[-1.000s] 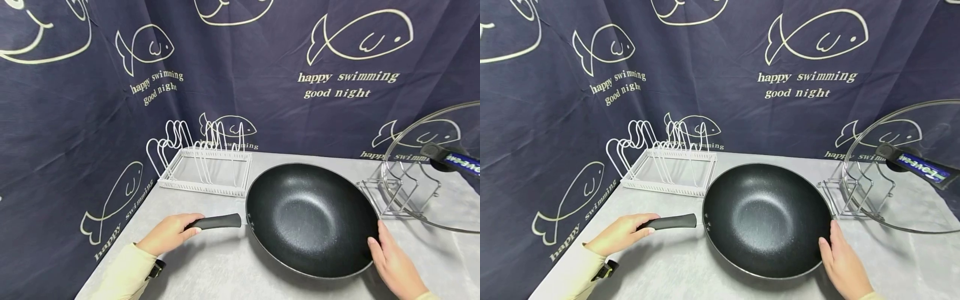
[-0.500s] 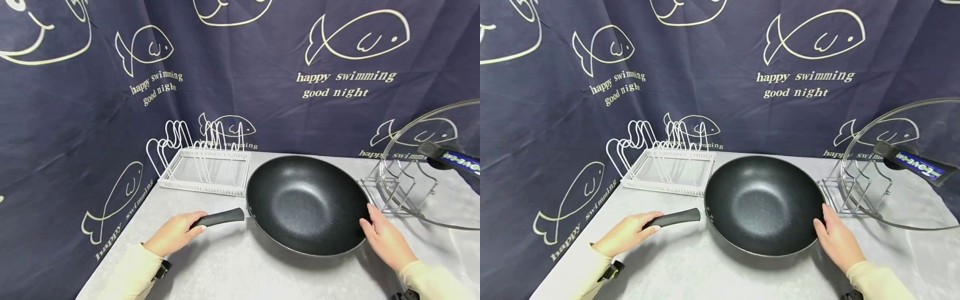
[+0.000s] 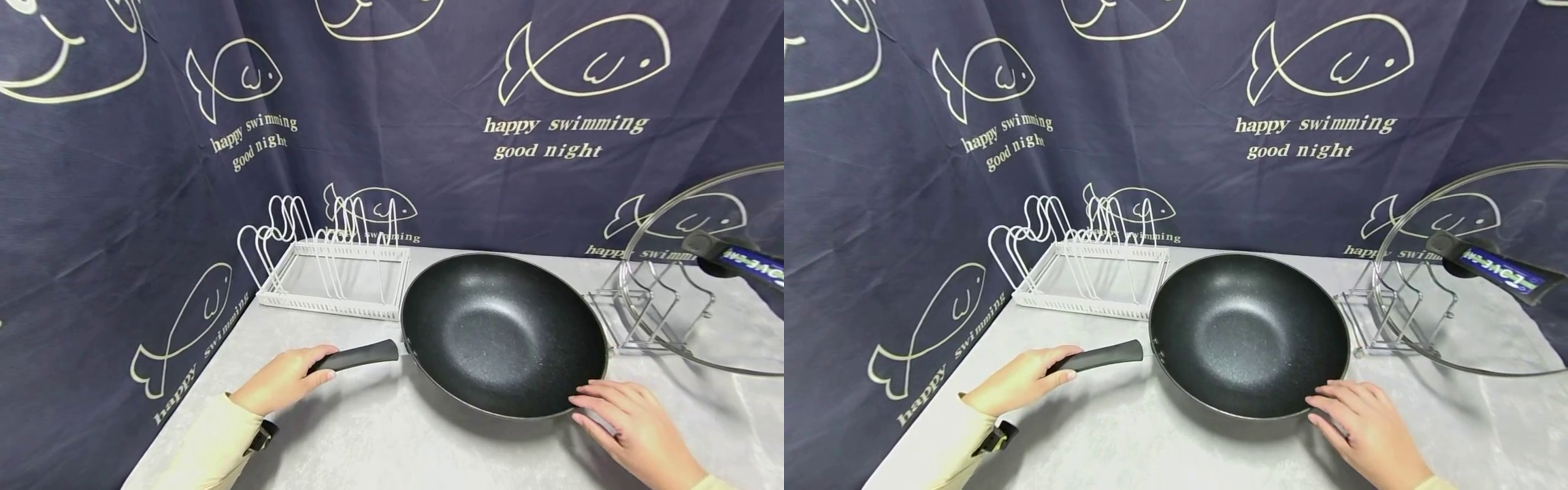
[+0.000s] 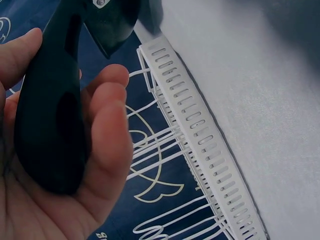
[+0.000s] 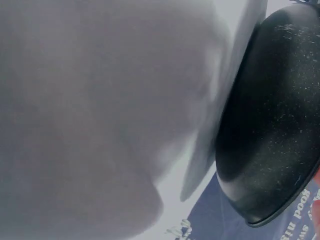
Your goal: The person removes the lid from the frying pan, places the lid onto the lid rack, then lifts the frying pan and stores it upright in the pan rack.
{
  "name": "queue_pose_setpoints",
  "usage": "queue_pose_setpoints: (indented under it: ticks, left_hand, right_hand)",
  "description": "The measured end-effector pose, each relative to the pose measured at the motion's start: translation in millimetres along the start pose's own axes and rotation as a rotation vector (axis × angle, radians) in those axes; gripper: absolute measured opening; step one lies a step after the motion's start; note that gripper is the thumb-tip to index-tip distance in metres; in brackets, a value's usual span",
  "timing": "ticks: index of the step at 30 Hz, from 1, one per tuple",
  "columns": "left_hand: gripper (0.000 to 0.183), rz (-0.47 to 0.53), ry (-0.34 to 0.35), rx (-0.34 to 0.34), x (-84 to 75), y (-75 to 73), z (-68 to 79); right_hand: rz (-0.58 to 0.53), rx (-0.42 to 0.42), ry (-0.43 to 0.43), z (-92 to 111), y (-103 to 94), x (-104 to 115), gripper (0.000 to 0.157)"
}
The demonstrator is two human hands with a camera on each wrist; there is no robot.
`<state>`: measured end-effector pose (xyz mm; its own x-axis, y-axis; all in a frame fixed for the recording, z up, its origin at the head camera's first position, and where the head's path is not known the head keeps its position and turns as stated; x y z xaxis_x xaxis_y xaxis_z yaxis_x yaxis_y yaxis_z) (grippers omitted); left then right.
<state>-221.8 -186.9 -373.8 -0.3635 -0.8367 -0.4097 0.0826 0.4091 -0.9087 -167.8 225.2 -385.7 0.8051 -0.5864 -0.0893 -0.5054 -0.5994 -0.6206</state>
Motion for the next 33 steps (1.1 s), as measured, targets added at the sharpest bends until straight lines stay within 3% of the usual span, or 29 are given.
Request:
queue_pose_setpoints:
  ticks: [7,15,22,33]
  left_hand:
    - [0.029,0.005,-0.001,0.005,1.1,0.6,0.5]
    - [0.029,-0.007,-0.019,0.004,2.8,-0.2,-0.3]
    - [0.028,-0.001,0.003,0.004,1.3,2.3,-1.4]
    - [0.026,0.087,0.006,0.016,-6.7,3.7,2.3]
  right_hand:
    - [-0.018,-0.069,-0.18,-15.2,-0.4,17.9,0.045]
    - [-0.121,-0.091,-0.275,-30.5,4.3,32.7,0.038]
    - [-0.102,-0.092,-0.251,-31.8,5.0,31.9,0.041]
    - [-0.039,-0.073,-0.174,-21.3,8.4,9.9,0.047]
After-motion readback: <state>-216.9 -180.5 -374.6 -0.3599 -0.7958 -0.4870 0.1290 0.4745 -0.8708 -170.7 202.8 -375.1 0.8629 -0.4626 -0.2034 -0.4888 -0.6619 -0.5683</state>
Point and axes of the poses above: each hand's wrist, its own z-axis away from the middle knuckle, its own y-axis out of the palm, x = y × z, the point moved 8 cm from there along -z, towards the middle knuckle, and after that the axes turned 7 degrees about -y, right-handed, at the moved point
